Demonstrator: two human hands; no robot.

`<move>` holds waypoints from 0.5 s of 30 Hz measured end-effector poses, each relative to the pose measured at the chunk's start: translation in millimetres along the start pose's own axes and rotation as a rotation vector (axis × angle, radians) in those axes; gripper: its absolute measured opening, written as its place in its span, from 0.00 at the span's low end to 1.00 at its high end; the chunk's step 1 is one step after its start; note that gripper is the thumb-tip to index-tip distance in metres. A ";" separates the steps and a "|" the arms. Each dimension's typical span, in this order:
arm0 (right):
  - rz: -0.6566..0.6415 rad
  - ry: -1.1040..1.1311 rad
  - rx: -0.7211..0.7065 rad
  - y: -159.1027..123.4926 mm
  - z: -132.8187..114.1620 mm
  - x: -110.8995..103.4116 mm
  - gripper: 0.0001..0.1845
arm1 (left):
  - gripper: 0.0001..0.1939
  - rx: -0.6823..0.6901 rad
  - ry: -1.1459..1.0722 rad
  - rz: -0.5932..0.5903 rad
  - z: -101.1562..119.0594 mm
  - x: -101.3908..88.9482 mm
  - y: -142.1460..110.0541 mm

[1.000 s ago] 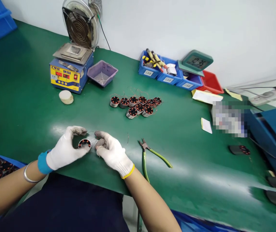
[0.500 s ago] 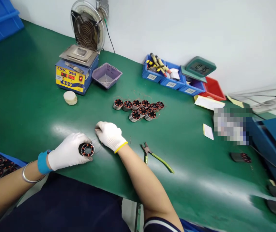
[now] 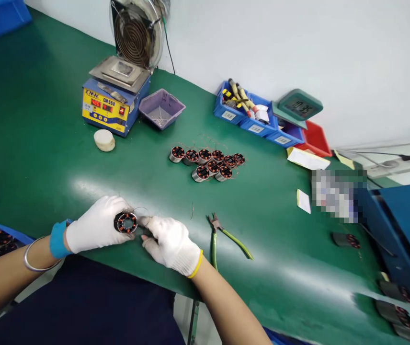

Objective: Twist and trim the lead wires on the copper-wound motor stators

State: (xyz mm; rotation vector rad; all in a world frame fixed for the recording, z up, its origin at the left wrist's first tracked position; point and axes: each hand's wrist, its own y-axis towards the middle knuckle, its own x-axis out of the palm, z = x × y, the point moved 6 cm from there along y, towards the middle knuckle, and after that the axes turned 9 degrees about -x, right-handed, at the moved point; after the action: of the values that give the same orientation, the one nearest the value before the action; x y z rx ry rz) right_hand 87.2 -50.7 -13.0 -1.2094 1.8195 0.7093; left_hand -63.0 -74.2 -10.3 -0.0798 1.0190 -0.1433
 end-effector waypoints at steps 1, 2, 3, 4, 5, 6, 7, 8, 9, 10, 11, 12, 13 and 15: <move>-0.030 -0.013 0.028 -2.8 1.9 1.5 0.16 | 0.17 -0.001 0.001 -0.001 0.7 -0.7 -0.4; -0.049 -0.024 0.048 -6.6 2.7 2.0 0.15 | 0.17 -0.001 0.002 -0.001 1.6 -1.4 -0.9; -0.055 -0.026 0.065 -10.9 2.8 1.8 0.14 | 0.16 0.000 0.005 0.000 2.3 -2.1 -1.4; -0.047 -0.020 0.091 -15.1 2.8 1.0 0.15 | 0.16 0.001 0.009 0.003 2.9 -2.7 -1.9; -0.026 -0.006 0.130 -18.8 3.0 -0.1 0.16 | 0.17 0.003 0.014 0.003 3.4 -3.0 -2.2; -0.002 0.012 0.181 -21.7 3.7 -0.8 0.19 | 0.17 0.006 0.019 0.000 3.7 -2.7 -2.5; 0.022 0.029 0.236 -23.4 4.8 -1.1 0.23 | 0.17 0.008 0.024 -0.001 3.8 -2.3 -2.6; 0.043 0.034 0.286 -23.8 5.9 -1.1 0.26 | 0.17 0.007 0.028 0.000 3.7 -2.0 -2.5; 0.058 0.025 0.317 -22.4 6.5 -1.2 0.27 | 0.17 0.005 0.029 0.004 3.6 -1.7 -2.3; 0.062 0.003 0.325 -19.4 6.5 -1.1 0.27 | 0.17 0.003 0.027 0.007 3.6 -1.5 -1.9; 0.053 -0.024 0.314 -15.2 6.2 -0.7 0.24 | 0.17 -0.001 0.025 0.009 3.6 -1.5 -1.4; 0.038 -0.042 0.289 -10.2 5.8 0.1 0.21 | 0.17 -0.008 0.023 0.011 3.8 -1.7 -0.8; 0.027 -0.047 0.262 -5.1 5.5 0.6 0.19 | 0.17 -0.014 0.021 0.014 4.1 -2.2 -0.1; 0.017 -0.004 0.243 3.5 6.6 2.1 0.15 | 0.16 -0.026 0.017 0.017 4.9 -3.6 1.2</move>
State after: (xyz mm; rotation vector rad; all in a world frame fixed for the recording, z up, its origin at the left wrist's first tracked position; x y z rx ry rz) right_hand 85.7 -45.1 -18.1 -1.0327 1.8543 0.4833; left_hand -60.5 -72.5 -4.9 -0.0936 1.0381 -0.1149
